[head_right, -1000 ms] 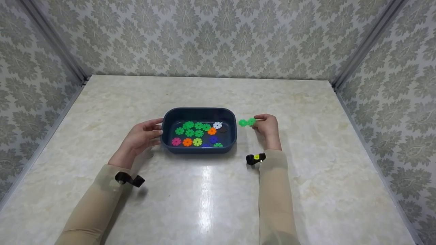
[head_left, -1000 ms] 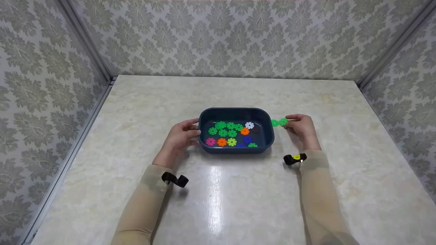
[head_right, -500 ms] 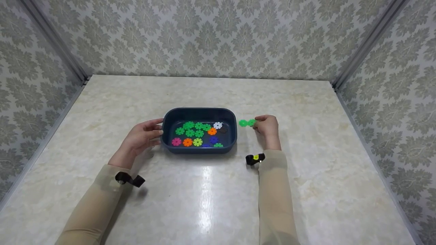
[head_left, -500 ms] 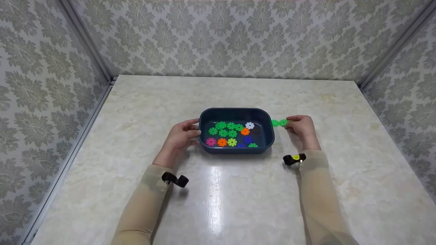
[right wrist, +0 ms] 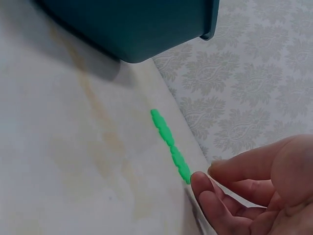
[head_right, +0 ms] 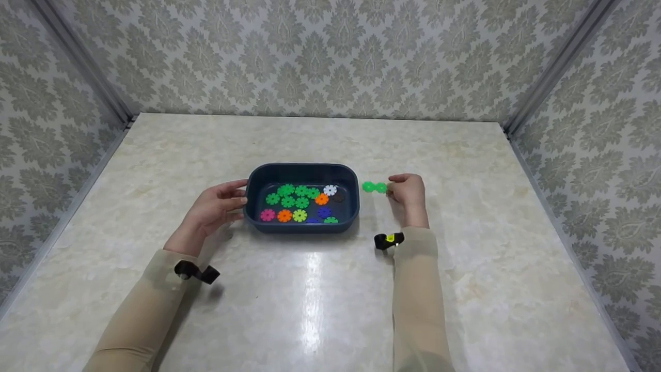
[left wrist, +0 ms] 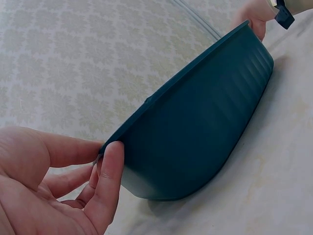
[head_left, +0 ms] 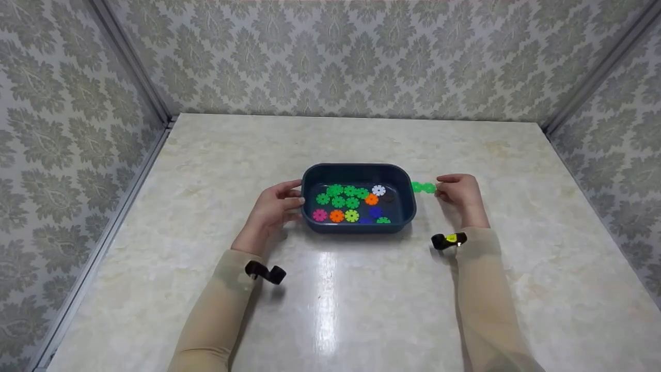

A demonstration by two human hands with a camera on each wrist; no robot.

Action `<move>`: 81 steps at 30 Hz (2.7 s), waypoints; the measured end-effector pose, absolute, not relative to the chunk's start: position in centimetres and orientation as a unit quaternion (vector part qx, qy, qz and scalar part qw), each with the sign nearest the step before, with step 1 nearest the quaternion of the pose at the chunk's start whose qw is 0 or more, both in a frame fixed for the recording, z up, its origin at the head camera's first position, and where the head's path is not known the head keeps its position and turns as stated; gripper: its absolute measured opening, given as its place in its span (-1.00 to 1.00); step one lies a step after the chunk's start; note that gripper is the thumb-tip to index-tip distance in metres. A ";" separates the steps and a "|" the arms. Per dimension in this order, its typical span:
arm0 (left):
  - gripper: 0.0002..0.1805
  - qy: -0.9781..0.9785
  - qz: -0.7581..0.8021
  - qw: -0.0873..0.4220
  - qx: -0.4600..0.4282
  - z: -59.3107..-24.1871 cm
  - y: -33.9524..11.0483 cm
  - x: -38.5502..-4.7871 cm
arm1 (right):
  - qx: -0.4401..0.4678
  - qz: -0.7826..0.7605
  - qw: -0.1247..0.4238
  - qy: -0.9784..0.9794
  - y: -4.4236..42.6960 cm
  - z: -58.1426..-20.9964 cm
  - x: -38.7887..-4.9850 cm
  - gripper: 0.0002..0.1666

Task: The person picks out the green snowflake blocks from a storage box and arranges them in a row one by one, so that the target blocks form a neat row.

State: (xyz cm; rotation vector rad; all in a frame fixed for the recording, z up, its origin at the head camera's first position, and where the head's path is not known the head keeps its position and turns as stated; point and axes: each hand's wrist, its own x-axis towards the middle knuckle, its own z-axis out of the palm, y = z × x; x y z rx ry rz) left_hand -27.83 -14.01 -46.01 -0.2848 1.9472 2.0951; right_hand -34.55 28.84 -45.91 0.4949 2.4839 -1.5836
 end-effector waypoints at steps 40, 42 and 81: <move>-0.36 0.670 0.723 0.137 -0.100 -45.9 -14.1 -27.8 | -0.230 -0.355 0.216 0.880 19.5 -41.1 -31.7 -0.66; -0.36 0.669 0.723 0.137 -0.100 -46.0 -14.1 -27.8 | -0.246 -0.300 0.226 0.894 18.7 -41.3 -31.5 -0.69; -0.37 0.680 0.712 0.133 -0.116 -46.1 -14.0 -28.0 | -0.266 -0.286 0.164 0.906 18.0 -42.4 -31.0 -0.74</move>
